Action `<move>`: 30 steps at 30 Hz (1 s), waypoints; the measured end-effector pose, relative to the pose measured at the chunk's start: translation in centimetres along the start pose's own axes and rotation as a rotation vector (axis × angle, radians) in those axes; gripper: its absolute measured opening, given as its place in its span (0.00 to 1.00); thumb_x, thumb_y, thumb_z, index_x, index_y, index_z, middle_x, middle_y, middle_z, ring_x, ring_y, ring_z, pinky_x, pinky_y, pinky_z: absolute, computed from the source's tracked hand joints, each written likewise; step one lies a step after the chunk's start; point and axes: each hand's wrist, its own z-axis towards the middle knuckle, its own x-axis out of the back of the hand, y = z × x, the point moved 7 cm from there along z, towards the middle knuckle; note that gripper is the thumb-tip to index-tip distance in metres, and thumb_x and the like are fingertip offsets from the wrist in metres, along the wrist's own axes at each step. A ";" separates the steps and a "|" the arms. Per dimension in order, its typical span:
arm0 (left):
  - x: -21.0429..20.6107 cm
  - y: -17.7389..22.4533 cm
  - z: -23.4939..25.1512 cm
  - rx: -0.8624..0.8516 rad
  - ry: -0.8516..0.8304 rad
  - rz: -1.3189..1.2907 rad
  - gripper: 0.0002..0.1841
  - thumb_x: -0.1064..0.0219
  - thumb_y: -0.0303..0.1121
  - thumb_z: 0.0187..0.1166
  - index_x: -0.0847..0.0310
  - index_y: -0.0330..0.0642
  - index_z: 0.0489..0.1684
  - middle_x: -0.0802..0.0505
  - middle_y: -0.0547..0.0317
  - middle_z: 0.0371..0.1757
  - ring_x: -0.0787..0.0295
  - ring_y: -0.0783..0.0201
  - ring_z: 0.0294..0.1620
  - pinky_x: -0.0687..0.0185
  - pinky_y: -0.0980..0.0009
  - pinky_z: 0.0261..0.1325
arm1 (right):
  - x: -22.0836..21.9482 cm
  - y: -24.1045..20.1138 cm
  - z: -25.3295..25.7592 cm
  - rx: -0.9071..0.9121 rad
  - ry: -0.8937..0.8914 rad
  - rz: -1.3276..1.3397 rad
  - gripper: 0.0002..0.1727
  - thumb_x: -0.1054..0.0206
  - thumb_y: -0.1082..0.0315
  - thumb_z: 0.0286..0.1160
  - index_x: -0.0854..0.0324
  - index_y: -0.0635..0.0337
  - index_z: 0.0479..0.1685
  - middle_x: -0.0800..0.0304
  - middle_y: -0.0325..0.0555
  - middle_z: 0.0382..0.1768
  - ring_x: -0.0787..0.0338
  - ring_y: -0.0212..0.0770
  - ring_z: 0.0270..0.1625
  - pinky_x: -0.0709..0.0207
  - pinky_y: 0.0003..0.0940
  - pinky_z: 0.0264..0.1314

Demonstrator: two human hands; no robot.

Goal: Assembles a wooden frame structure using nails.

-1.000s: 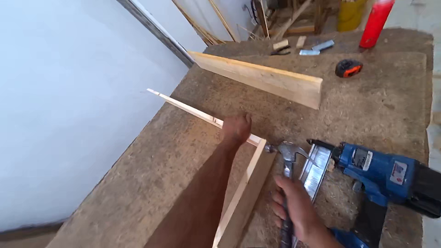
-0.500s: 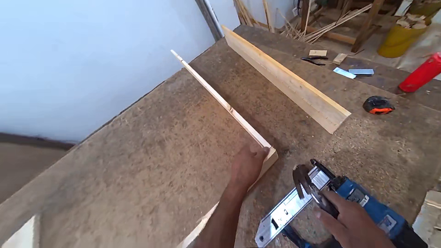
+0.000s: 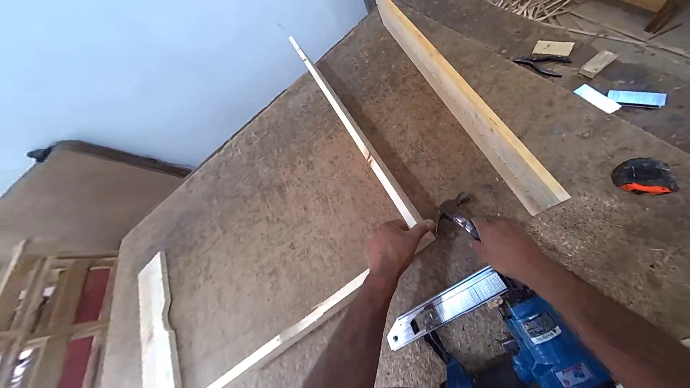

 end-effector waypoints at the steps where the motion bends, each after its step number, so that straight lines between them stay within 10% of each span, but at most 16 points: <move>1: -0.1 -0.1 0.4 -0.018 -0.032 -0.036 0.34 0.30 0.77 0.60 0.13 0.52 0.20 0.13 0.58 0.21 0.14 0.54 0.28 0.22 0.45 0.33 | -0.2 0.2 1.2 0.016 0.000 -0.034 0.20 0.31 0.52 0.79 0.18 0.54 0.61 0.09 0.54 0.46 0.07 0.59 0.49 0.14 0.61 0.49; 6: -1.6 -0.6 -0.1 -0.154 -0.144 0.079 0.26 0.18 0.64 0.59 0.10 0.58 0.47 0.06 0.62 0.36 0.08 0.57 0.39 0.13 0.42 0.44 | -0.8 1.2 3.8 0.086 0.027 -0.170 0.22 0.30 0.61 0.79 0.20 0.55 0.70 0.11 0.55 0.58 0.08 0.58 0.57 0.13 0.59 0.54; 10: -1.6 -0.6 -0.4 -0.176 -0.095 0.092 0.28 0.25 0.71 0.62 0.10 0.58 0.42 0.07 0.64 0.35 0.08 0.59 0.38 0.12 0.45 0.43 | -0.9 2.1 2.5 0.096 0.116 -0.114 0.25 0.24 0.60 0.72 0.18 0.59 0.66 0.14 0.57 0.64 0.17 0.60 0.71 0.19 0.58 0.69; 15: -1.3 -0.4 0.3 -0.236 -0.051 0.039 0.37 0.60 0.71 0.85 0.17 0.51 0.27 0.14 0.57 0.25 0.13 0.53 0.31 0.20 0.45 0.35 | -1.7 1.5 -1.9 0.093 0.078 0.008 0.26 0.30 0.52 0.78 0.17 0.56 0.70 0.17 0.52 0.71 0.19 0.55 0.75 0.24 0.54 0.77; 22: 0.6 1.0 -0.5 -0.347 -0.278 -0.066 0.24 0.45 0.50 0.92 0.17 0.39 0.35 0.14 0.47 0.31 0.16 0.50 0.33 0.20 0.48 0.40 | -4.1 3.3 -8.1 0.104 0.046 0.117 0.26 0.34 0.49 0.80 0.16 0.56 0.70 0.17 0.52 0.73 0.18 0.52 0.76 0.24 0.51 0.79; 27: 0.9 -0.1 -3.2 -0.359 0.058 0.003 0.11 0.40 0.37 0.88 0.10 0.49 0.52 0.06 0.56 0.50 0.08 0.55 0.54 0.12 0.47 0.58 | 1.9 5.4 -11.0 0.098 0.315 0.220 0.24 0.36 0.52 0.82 0.14 0.59 0.66 0.11 0.58 0.63 0.10 0.58 0.64 0.17 0.61 0.67; 30: -0.8 -3.9 -9.1 -0.563 0.417 -0.003 0.14 0.37 0.26 0.78 0.07 0.49 0.53 0.11 0.59 0.71 0.22 0.53 0.80 0.26 0.49 0.82 | 9.5 5.5 -10.2 0.103 0.627 0.206 0.27 0.34 0.53 0.81 0.18 0.65 0.69 0.12 0.66 0.61 0.11 0.66 0.61 0.19 0.69 0.63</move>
